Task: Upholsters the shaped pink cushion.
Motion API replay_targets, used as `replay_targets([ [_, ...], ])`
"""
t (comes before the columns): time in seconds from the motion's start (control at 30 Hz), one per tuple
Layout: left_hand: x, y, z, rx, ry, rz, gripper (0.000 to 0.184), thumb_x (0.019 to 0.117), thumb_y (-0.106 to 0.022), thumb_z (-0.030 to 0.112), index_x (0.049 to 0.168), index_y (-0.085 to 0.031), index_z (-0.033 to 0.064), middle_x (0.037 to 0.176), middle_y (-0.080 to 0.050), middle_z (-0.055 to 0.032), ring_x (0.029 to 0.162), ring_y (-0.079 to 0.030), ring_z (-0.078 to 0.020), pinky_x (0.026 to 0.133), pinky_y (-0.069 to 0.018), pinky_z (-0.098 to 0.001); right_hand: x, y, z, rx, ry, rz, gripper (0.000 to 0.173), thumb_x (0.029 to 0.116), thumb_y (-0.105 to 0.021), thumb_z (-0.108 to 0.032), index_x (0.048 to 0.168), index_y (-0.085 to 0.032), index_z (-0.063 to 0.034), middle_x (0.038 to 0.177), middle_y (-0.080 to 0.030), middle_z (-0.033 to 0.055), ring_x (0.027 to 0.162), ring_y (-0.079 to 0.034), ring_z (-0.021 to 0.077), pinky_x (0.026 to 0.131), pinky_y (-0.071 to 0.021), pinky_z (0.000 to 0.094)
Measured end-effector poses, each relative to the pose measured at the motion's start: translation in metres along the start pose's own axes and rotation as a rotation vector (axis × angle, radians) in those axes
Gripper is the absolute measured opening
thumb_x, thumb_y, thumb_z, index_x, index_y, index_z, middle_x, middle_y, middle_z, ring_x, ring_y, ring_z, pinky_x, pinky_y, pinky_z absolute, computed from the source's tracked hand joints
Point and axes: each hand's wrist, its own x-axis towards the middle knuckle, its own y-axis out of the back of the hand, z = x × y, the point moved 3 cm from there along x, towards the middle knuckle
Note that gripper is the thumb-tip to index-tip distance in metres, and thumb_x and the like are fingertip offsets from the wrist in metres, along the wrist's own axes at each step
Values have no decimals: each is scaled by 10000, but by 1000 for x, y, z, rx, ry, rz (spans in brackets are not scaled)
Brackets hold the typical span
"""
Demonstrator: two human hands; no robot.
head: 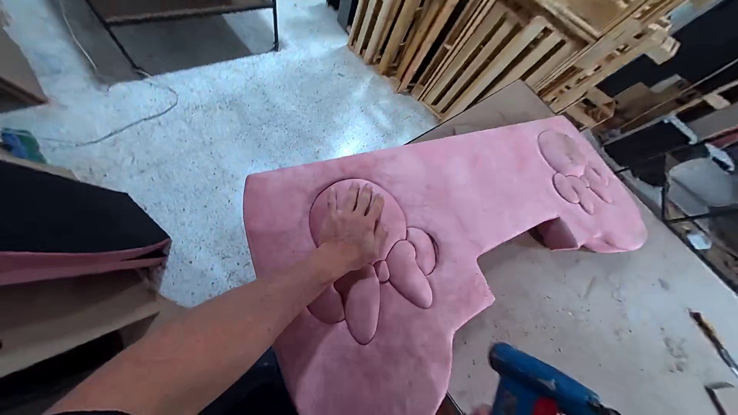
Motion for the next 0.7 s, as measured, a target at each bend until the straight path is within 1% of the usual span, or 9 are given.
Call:
replay_targets([
  [0.07,1,1,-1,2,-4,-26,640,1044,-208,515,1612,-332,247,1690,-267,-81,1572,-185,-335,1209,-101,-708,19,-66,-9,85,-67,-113,117,848,-704,-161,948,-717,-219,736,-672,-20,616,-651,85,577,-563,255],
  [0.1,0,0,-2,0,-7,-13,642,1044,-196,514,1613,-334,249,1690,-272,-75,1573,-187,-331,1213,-99,-702,24,-93,-16,87,-100,-110,115,832,-664,-129,922,-677,-199,688,-643,-9,580,-634,99,552,-551,270],
  [0.17,-1,-1,-3,-4,-12,31,632,1045,-209,508,1600,-366,248,1674,-312,-74,1563,-223,-331,1210,-121,-702,32,-130,-32,118,-121,-135,114,815,-651,-92,913,-649,-151,644,-597,18,537,-616,132,516,-548,305],
  [0.23,-1,2,-4,-17,-2,-9,626,1050,-231,503,1611,-340,247,1684,-286,-75,1570,-198,-328,1217,-105,-691,37,-152,-50,53,-119,-167,104,815,-666,-95,891,-660,-165,640,-601,6,529,-619,122,513,-557,299],
  [0.3,-1,2,-5,-22,-2,-33,634,1047,-245,502,1619,-322,240,1693,-265,-73,1574,-187,-325,1222,-102,-682,47,-155,-43,-22,-213,-191,127,800,-676,-82,899,-641,-153,650,-591,-1,538,-605,115,514,-541,287],
  [0.4,-2,-1,-3,-28,-27,14,622,1043,-267,491,1598,-372,231,1672,-317,-76,1563,-226,-331,1216,-124,-685,63,-140,-15,-15,-370,-132,171,791,-617,-83,955,-577,-110,631,-547,24,503,-578,136,458,-513,311],
  [0.5,-3,0,-6,-66,-13,-14,610,1053,-275,484,1600,-365,229,1673,-312,-85,1564,-220,-332,1214,-116,-695,43,-141,-55,18,-181,-156,196,786,-704,-82,970,-642,-114,663,-590,24,533,-616,133,493,-559,313],
  [0.6,-2,0,-3,-38,-18,-10,630,1043,-248,489,1610,-344,232,1686,-280,-82,1574,-185,-330,1221,-84,-689,24,-155,-105,-75,64,-196,167,795,-764,-146,935,-693,-203,672,-610,-35,551,-623,79,532,-578,274],
  [0.7,-3,0,-4,-25,-23,-12,630,1047,-240,485,1611,-342,225,1686,-279,-87,1574,-184,-335,1217,-89,-694,26,-168,-98,-95,6,-225,104,843,-738,-170,923,-689,-213,684,-621,-51,568,-632,65,545,-576,250],
])
